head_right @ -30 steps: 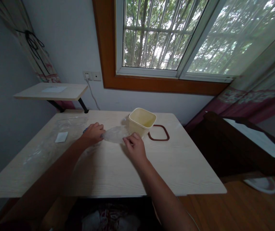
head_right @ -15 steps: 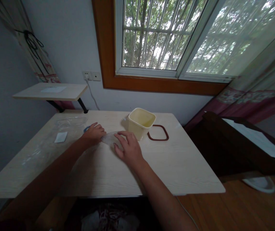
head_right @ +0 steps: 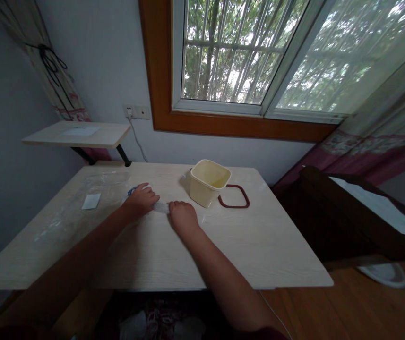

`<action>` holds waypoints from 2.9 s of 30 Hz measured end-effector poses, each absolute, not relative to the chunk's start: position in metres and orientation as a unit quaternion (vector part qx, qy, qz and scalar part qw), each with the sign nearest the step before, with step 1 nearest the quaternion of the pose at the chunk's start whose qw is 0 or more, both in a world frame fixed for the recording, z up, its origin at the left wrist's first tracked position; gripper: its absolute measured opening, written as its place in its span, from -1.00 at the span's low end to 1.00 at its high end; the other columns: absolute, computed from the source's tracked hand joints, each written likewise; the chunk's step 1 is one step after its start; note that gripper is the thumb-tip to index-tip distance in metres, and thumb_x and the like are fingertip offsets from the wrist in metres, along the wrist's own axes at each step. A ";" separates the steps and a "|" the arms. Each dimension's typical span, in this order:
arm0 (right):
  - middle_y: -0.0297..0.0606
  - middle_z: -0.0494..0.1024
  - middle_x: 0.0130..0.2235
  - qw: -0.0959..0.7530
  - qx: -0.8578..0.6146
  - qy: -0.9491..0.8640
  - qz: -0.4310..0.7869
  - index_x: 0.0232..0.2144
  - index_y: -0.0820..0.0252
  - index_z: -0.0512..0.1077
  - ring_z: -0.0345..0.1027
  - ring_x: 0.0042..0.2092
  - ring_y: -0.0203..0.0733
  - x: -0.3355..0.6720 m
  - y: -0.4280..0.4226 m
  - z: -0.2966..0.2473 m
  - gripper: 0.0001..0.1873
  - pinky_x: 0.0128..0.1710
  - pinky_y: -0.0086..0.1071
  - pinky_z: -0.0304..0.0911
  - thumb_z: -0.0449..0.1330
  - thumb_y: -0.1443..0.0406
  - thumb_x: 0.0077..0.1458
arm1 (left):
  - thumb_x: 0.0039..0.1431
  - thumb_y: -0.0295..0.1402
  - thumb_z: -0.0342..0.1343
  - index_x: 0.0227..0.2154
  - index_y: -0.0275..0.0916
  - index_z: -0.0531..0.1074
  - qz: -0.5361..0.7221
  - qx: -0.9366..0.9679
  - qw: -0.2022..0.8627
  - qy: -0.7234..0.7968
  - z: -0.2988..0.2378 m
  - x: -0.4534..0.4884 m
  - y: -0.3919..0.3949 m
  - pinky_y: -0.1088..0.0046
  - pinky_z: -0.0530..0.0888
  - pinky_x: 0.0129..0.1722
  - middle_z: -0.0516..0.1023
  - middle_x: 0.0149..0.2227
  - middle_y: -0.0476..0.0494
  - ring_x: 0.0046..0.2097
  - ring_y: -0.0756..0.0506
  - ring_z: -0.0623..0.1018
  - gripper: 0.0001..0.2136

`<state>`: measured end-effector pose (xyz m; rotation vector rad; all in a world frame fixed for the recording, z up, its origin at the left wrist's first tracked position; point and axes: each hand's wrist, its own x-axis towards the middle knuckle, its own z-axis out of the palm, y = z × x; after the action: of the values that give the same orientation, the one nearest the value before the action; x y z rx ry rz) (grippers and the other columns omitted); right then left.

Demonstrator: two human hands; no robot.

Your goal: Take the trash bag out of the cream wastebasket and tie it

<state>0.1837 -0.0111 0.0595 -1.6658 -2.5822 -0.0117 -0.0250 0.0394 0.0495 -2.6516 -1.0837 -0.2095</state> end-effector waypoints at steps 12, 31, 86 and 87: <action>-0.08 0.66 -0.16 -0.016 -0.554 -0.831 0.050 -0.02 0.14 0.45 0.58 -0.17 -0.03 0.212 -0.020 0.065 -0.71 -0.22 -0.30 0.34 0.03 0.37 0.28 | 0.28 -0.47 0.01 -0.23 -0.17 0.47 -0.076 -0.909 0.177 -0.369 0.052 -0.040 0.043 0.08 0.22 0.19 0.55 -0.33 -0.15 -0.13 -0.18 0.49 -0.85; -0.12 0.65 -0.22 0.064 -0.517 -0.843 0.131 -0.19 0.18 0.48 0.52 -0.21 -0.11 0.242 -0.014 0.043 -0.78 -0.26 -0.40 0.19 0.04 0.26 0.34 | 0.26 -0.51 0.02 -0.28 -0.21 0.48 -0.096 -0.920 0.178 -0.337 0.034 -0.051 0.059 0.15 0.29 0.11 0.56 -0.36 -0.14 -0.17 -0.17 0.50 -0.86; -0.17 0.62 -0.25 0.117 -0.503 -0.845 0.141 -0.20 0.19 0.46 0.48 -0.23 -0.17 0.250 -0.016 0.032 -0.74 -0.24 -0.41 0.18 0.01 0.21 0.38 | 0.21 -0.34 0.16 0.31 -0.23 0.13 -0.102 -0.925 0.025 -0.365 0.034 0.021 0.025 0.25 0.42 0.03 0.53 0.02 -0.26 0.04 -0.22 0.52 -0.38; -0.17 0.62 -0.25 0.119 -0.500 -0.846 0.142 -0.20 0.19 0.46 0.47 -0.23 -0.17 0.250 -0.016 0.032 -0.74 -0.24 -0.41 0.18 0.01 0.21 0.38 | 0.22 -0.34 0.15 0.23 -0.25 0.23 -0.100 -0.922 0.026 -0.374 0.030 0.023 0.027 0.26 0.44 0.01 0.55 -0.01 -0.25 0.01 -0.21 0.53 -0.48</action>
<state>0.2504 -0.0159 0.0321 -1.4616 -2.4743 0.4153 0.0233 0.0272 0.0296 -2.8483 -1.1573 -0.3083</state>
